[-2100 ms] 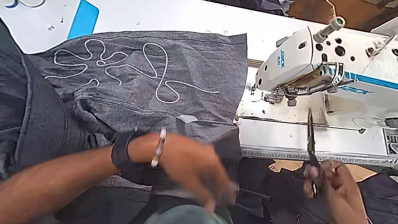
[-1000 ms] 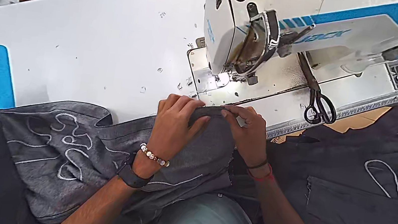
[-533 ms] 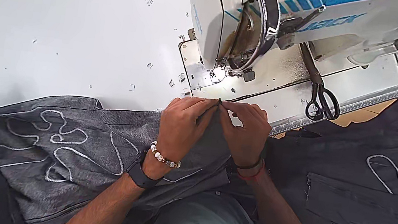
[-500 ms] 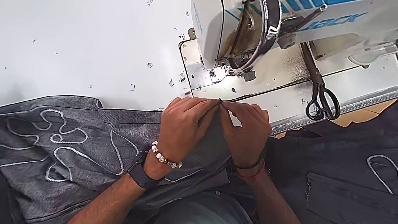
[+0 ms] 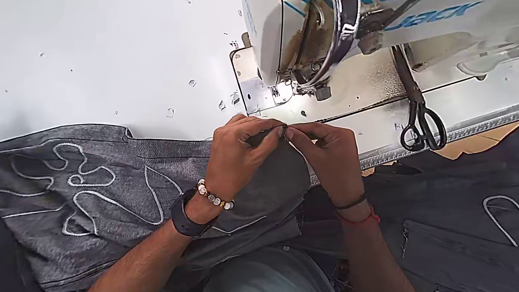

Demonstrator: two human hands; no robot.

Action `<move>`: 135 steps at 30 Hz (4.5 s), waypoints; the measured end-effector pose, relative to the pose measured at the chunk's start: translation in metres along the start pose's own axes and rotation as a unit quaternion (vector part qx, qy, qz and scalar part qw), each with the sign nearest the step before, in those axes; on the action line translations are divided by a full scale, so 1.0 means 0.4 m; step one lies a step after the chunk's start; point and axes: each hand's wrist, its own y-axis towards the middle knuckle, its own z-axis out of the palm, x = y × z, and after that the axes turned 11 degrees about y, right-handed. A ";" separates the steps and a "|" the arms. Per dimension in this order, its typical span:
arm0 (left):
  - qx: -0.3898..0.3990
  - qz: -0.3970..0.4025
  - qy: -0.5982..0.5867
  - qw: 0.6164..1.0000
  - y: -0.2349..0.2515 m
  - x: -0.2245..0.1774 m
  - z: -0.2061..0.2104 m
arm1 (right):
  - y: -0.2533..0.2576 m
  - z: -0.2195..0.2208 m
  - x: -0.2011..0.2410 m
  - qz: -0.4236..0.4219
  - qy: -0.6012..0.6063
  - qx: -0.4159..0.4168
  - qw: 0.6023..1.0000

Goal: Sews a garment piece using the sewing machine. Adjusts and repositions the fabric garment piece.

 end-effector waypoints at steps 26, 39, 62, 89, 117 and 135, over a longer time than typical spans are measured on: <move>0.059 -0.055 0.035 0.996 0.024 -0.011 -0.039 | -0.029 0.091 -0.008 -0.259 -0.327 -0.126 0.900; 0.029 0.027 0.158 0.987 0.098 0.057 -0.008 | 0.031 0.131 -0.060 -0.213 -0.363 -0.132 0.898; 0.043 0.233 0.304 0.923 0.097 0.137 -0.018 | 0.043 0.110 -0.042 -0.172 -0.419 -0.057 0.890; 0.043 0.268 0.281 0.920 0.094 0.152 -0.014 | 0.107 -0.357 -0.099 -0.087 -0.426 -0.253 0.864; 0.058 0.176 0.260 0.948 0.068 0.102 0.000 | 0.073 0.032 0.009 -0.063 -0.305 -0.033 0.950; 0.067 0.234 0.226 0.943 0.091 0.147 -0.021 | 0.081 -0.047 -0.042 -0.137 -0.346 -0.030 0.928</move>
